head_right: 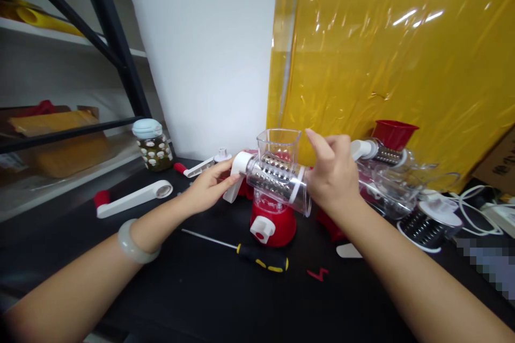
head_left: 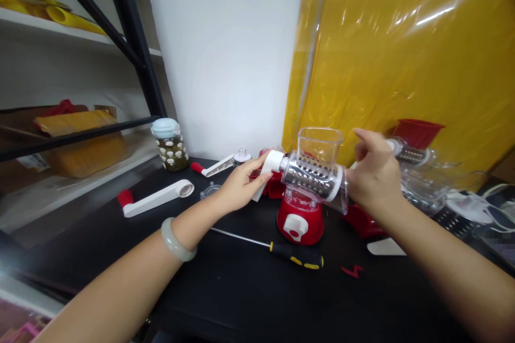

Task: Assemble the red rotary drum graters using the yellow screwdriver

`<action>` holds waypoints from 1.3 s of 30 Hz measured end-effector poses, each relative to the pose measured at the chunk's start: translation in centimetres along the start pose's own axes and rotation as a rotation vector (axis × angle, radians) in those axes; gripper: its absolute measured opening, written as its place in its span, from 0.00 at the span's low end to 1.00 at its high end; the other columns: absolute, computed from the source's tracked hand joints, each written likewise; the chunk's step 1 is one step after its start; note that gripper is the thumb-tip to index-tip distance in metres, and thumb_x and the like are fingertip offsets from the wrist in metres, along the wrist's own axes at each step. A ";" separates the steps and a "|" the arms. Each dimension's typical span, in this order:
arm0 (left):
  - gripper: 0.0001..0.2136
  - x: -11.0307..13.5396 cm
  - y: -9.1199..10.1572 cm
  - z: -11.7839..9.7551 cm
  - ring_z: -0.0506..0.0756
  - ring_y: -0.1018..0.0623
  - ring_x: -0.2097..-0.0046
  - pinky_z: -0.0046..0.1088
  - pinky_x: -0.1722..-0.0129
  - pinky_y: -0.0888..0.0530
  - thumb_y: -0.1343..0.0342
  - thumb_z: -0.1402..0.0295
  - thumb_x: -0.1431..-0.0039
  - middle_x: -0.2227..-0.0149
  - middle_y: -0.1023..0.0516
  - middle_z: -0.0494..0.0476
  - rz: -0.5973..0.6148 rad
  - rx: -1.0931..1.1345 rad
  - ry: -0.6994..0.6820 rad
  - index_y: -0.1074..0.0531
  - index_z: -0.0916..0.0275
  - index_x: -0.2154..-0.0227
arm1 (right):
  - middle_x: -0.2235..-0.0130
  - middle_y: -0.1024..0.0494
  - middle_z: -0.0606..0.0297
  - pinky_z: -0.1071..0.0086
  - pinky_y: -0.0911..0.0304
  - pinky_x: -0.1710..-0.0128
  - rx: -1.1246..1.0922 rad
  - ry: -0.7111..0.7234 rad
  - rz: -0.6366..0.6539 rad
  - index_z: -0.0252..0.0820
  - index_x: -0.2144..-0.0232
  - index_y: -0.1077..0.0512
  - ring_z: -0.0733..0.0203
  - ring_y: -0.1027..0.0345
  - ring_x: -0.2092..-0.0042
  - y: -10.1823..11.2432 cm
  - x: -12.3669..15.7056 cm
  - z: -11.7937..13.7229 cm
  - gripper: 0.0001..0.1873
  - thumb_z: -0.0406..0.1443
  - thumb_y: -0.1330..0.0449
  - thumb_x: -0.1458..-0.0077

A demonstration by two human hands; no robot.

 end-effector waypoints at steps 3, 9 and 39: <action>0.26 -0.1 0.0 0.1 0.63 0.27 0.41 0.48 0.39 0.33 0.46 0.62 0.35 0.38 0.30 0.63 -0.012 -0.004 0.026 0.37 0.61 0.36 | 0.70 0.28 0.64 0.62 0.36 0.71 0.057 -0.175 0.048 0.42 0.42 0.41 0.55 0.32 0.70 0.4 0.0 -0.2 0.31 0.38 0.38 0.47; 0.28 -0.4 -0.3 0.1 0.62 0.24 0.45 0.45 0.44 0.28 0.46 0.61 0.36 0.40 0.27 0.62 0.043 -0.009 0.034 0.41 0.60 0.34 | 0.74 0.27 0.71 0.67 0.37 0.71 -0.309 -0.586 0.151 0.45 0.56 0.38 0.61 0.31 0.74 0.3 1.0 -0.7 0.28 0.40 0.31 0.57; 0.30 -1.6 0.9 0.1 0.61 0.24 0.45 0.44 0.41 0.30 0.39 0.58 0.42 0.41 0.26 0.61 0.039 -0.082 0.004 0.37 0.57 0.37 | 0.73 0.24 0.73 0.74 0.31 0.77 -1.229 -1.264 0.049 0.43 0.68 0.33 0.68 0.30 0.75 -1.0 3.0 1.6 0.25 0.37 0.25 0.67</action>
Point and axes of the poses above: each hand's wrist, its own x-axis away from the middle knuckle, its own y-axis out of the back of the hand, z = x × y, the point moved 5 cm from there along -x, towards the middle knuckle
